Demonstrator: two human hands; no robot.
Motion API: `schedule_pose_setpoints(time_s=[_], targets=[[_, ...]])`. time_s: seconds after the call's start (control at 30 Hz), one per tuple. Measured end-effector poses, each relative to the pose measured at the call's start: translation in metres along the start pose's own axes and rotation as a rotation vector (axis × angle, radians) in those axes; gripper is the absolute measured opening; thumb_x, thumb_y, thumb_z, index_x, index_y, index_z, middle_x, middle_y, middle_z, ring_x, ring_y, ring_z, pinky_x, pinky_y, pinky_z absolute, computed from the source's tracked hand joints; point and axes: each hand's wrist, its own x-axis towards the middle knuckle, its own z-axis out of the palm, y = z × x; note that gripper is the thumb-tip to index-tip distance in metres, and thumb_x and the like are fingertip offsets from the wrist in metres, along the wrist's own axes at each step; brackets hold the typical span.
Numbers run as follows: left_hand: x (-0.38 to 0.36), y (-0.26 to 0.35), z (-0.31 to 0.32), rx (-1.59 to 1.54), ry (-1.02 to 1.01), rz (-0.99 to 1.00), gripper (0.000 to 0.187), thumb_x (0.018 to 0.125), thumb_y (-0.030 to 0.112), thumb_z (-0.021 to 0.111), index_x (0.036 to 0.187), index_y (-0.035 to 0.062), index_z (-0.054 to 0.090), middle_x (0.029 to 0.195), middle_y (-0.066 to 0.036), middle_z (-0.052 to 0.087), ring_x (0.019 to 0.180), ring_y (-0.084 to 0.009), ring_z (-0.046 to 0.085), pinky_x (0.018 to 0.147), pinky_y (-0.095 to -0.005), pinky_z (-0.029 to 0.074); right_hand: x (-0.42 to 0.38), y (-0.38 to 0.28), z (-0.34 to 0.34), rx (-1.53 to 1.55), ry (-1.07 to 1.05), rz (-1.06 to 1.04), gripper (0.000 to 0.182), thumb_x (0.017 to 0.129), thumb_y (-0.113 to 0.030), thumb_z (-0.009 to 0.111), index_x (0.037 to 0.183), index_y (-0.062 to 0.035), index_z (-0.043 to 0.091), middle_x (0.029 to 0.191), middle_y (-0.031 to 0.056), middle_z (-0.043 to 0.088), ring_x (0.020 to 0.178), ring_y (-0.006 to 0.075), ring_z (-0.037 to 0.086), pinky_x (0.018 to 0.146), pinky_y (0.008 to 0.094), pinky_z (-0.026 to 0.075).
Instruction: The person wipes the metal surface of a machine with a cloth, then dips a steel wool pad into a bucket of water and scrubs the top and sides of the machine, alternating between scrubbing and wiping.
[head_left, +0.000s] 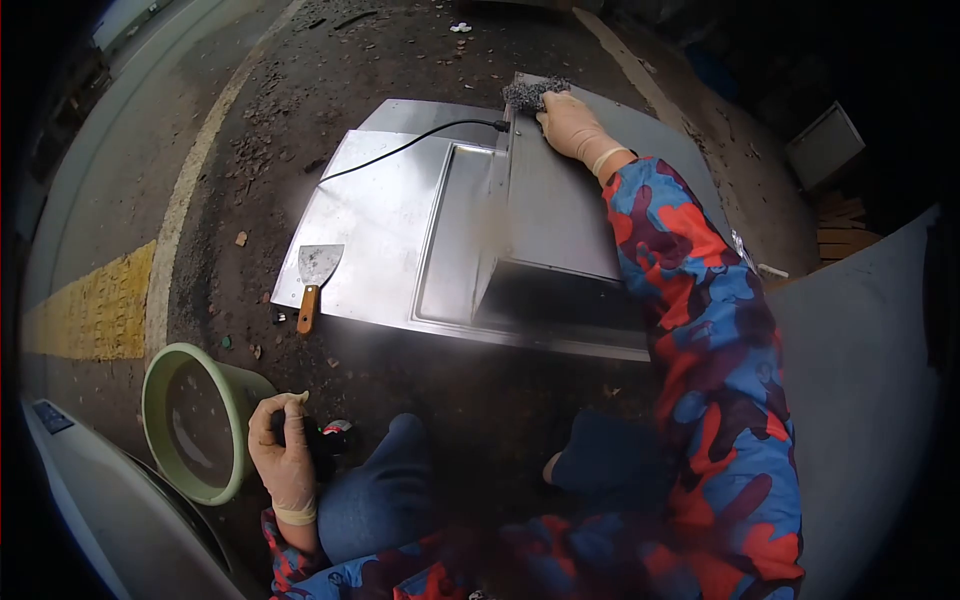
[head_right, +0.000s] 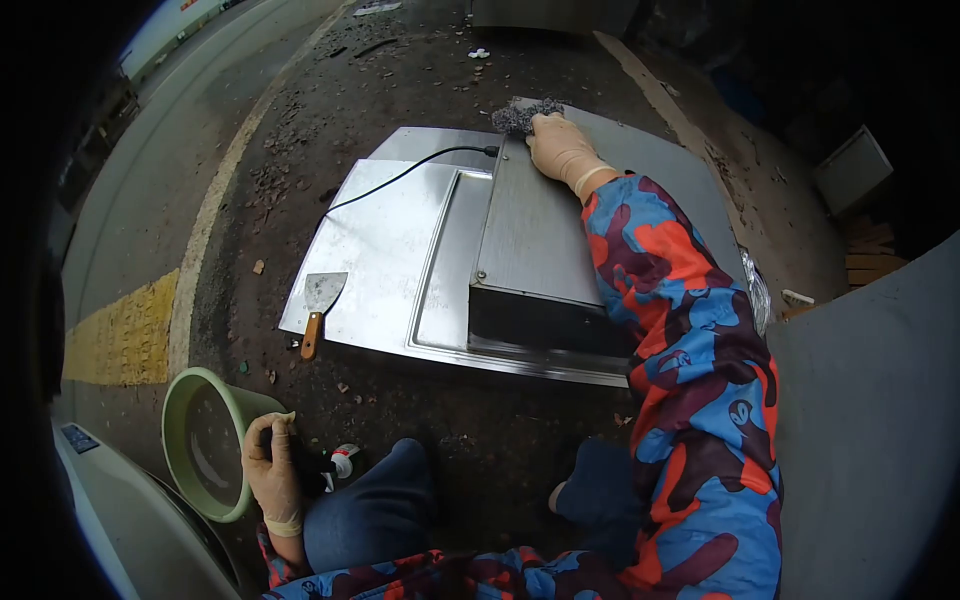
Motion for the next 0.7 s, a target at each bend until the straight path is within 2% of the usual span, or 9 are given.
schedule_pose_setpoints(time_s=[0.07, 0.13, 0.23, 0.27, 0.33, 0.43, 0.53, 0.6, 0.7], targets=[[0.001, 0.000, -0.003, 0.035, -0.001, 0.024, 0.009, 0.094, 0.008, 0.059, 0.095, -0.0006, 0.061, 0.089, -0.003, 0.059, 0.084, -0.0100, 0.054, 0.079, -0.0239, 0.044, -0.050, -0.022, -0.022, 0.049, -0.032, -0.120, 0.026, 0.092, -0.023, 0.056, 0.105, -0.0002, 0.058, 0.114, 0.0234, 0.057, 0.110, 0.0400, 0.055, 0.096, 0.0449, 0.043], [0.001, 0.002, -0.003, 0.064, -0.008, -0.006, 0.008, 0.094, 0.008, 0.059, 0.094, -0.0004, 0.061, 0.089, -0.003, 0.059, 0.084, -0.0102, 0.054, 0.079, -0.0239, 0.044, -0.115, -0.051, -0.052, 0.189, -0.053, -0.295, 0.029, 0.089, -0.017, 0.060, 0.112, 0.0002, 0.056, 0.108, 0.0202, 0.057, 0.106, 0.0383, 0.054, 0.095, 0.0432, 0.043], [0.004, 0.001, -0.003, 0.111, -0.014, -0.033, 0.008, 0.094, 0.008, 0.058, 0.094, -0.0002, 0.061, 0.089, -0.003, 0.060, 0.083, -0.0102, 0.054, 0.079, -0.0240, 0.044, -0.176, -0.093, -0.092, 0.194, -0.249, -0.417, 0.032, 0.085, -0.014, 0.064, 0.113, -0.0016, 0.056, 0.109, 0.0165, 0.056, 0.108, 0.0341, 0.054, 0.094, 0.0438, 0.044], [0.005, 0.001, -0.002, 0.078, -0.030, -0.038, 0.008, 0.094, 0.007, 0.058, 0.094, -0.0002, 0.060, 0.090, -0.003, 0.060, 0.083, -0.0102, 0.055, 0.079, -0.0241, 0.044, -0.174, -0.098, -0.095, 0.174, -0.291, -0.387, 0.031, 0.086, -0.014, 0.063, 0.113, -0.0019, 0.056, 0.110, 0.0164, 0.055, 0.109, 0.0345, 0.053, 0.095, 0.0438, 0.044], [0.006, 0.000, 0.000, 0.053, -0.047, -0.046, 0.008, 0.094, 0.007, 0.058, 0.093, -0.0001, 0.060, 0.090, -0.004, 0.061, 0.083, -0.0102, 0.055, 0.079, -0.0242, 0.044, -0.142, -0.078, -0.067, 0.281, -0.106, -0.463, 0.030, 0.087, -0.013, 0.062, 0.114, -0.0026, 0.056, 0.111, 0.0165, 0.055, 0.110, 0.0350, 0.053, 0.096, 0.0432, 0.043], [0.004, 0.002, 0.003, 0.059, -0.026, -0.053, 0.007, 0.095, 0.007, 0.058, 0.093, 0.0000, 0.060, 0.090, -0.004, 0.061, 0.084, -0.0103, 0.056, 0.080, -0.0244, 0.045, -0.050, -0.046, -0.019, 0.195, 0.050, -0.296, 0.028, 0.090, -0.017, 0.058, 0.114, -0.0015, 0.057, 0.116, 0.0204, 0.057, 0.113, 0.0372, 0.053, 0.098, 0.0426, 0.042], [0.004, 0.001, 0.004, 0.031, -0.011, -0.044, 0.006, 0.094, 0.006, 0.057, 0.093, -0.0004, 0.060, 0.091, -0.004, 0.061, 0.085, -0.0106, 0.056, 0.081, -0.0245, 0.045, 0.017, -0.020, 0.010, 0.117, 0.048, -0.180, 0.028, 0.091, -0.019, 0.056, 0.112, -0.0007, 0.057, 0.117, 0.0221, 0.057, 0.113, 0.0385, 0.053, 0.098, 0.0430, 0.042], [0.004, -0.004, 0.004, 0.033, -0.009, -0.020, 0.006, 0.093, 0.004, 0.058, 0.093, -0.0011, 0.060, 0.092, -0.005, 0.062, 0.087, -0.0117, 0.057, 0.082, -0.0250, 0.045, 0.023, -0.020, 0.008, 0.066, 0.042, -0.026, 0.027, 0.091, -0.020, 0.056, 0.110, -0.0007, 0.057, 0.116, 0.0223, 0.057, 0.113, 0.0386, 0.053, 0.098, 0.0434, 0.042], [0.002, 0.001, 0.005, 0.040, -0.013, 0.009, 0.006, 0.092, 0.004, 0.059, 0.094, -0.0012, 0.061, 0.094, -0.006, 0.063, 0.089, -0.0134, 0.058, 0.084, -0.0261, 0.045, -0.017, -0.032, -0.009, 0.082, 0.001, -0.139, 0.027, 0.091, -0.019, 0.056, 0.111, -0.0010, 0.057, 0.116, 0.0217, 0.057, 0.112, 0.0385, 0.054, 0.098, 0.0437, 0.042]])
